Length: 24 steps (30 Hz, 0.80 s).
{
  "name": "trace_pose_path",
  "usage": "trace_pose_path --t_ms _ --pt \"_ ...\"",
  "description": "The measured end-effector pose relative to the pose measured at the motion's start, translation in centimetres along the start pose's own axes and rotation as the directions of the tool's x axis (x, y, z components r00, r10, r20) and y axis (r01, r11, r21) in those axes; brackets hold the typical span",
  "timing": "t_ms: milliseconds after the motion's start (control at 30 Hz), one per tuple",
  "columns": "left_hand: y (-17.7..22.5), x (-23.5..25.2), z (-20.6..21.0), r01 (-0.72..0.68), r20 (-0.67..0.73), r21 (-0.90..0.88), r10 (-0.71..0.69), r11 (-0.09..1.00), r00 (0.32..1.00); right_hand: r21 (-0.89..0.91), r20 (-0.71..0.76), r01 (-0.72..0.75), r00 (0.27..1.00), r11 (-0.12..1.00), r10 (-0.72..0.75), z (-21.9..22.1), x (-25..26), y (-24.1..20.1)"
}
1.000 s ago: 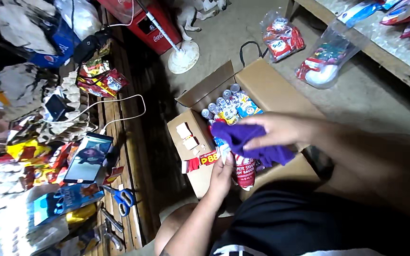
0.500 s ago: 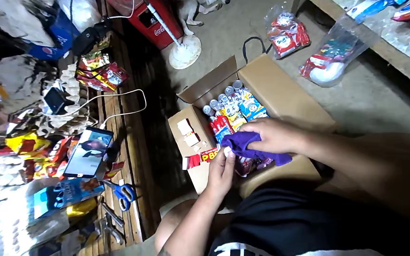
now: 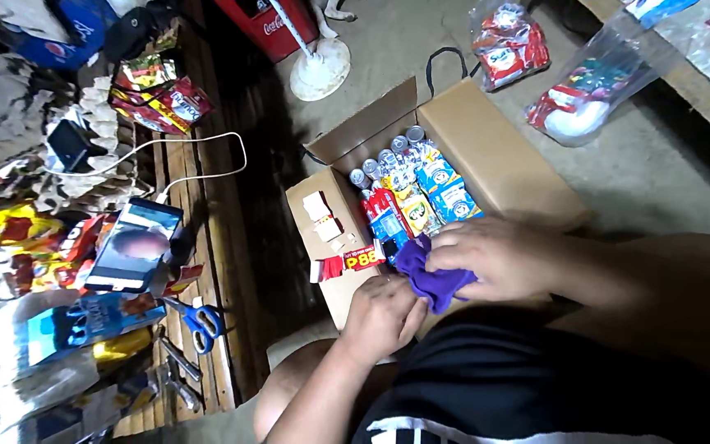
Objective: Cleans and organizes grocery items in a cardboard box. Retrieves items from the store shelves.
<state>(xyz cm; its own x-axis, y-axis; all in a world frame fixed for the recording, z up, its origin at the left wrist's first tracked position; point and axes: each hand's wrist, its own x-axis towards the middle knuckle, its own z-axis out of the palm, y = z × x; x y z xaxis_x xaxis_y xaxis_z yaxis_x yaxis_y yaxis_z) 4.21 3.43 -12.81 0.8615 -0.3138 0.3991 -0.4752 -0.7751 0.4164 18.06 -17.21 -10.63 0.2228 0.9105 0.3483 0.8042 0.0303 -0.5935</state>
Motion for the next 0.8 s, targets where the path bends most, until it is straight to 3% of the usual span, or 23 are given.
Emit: trace_pose_path --t_ms 300,400,467,533,700,800 --pt "1.9 -1.8 -0.9 -0.169 0.001 -0.044 0.170 0.985 0.986 -0.142 0.061 0.111 0.993 0.984 -0.103 0.8 -1.4 -3.4" --pt "2.9 -2.0 -1.6 -0.206 0.022 -0.112 0.209 0.972 0.978 -0.082 0.081 0.165 0.984 0.983 -0.158 0.7 -1.3 -4.2" --pt "3.2 -1.8 -2.6 -0.224 0.058 -0.134 0.233 0.965 0.971 0.096 0.257 0.086 0.960 0.992 -0.108 -1.3 0.0 -5.8" --pt "3.2 -1.5 -3.4 -0.240 0.072 -0.137 0.251 0.961 0.965 0.133 0.411 -0.057 0.912 0.989 -0.003 -2.9 1.2 -7.3" --pt "2.6 -1.8 -3.9 -0.214 0.054 -0.103 0.221 0.971 0.974 0.077 0.490 -0.197 0.861 0.977 0.135 -3.8 2.0 -8.0" --pt "2.3 -1.8 -4.5 -0.215 0.040 -0.068 0.218 0.974 0.975 0.031 0.486 -0.200 0.859 0.979 0.161 -3.9 2.1 -7.9"
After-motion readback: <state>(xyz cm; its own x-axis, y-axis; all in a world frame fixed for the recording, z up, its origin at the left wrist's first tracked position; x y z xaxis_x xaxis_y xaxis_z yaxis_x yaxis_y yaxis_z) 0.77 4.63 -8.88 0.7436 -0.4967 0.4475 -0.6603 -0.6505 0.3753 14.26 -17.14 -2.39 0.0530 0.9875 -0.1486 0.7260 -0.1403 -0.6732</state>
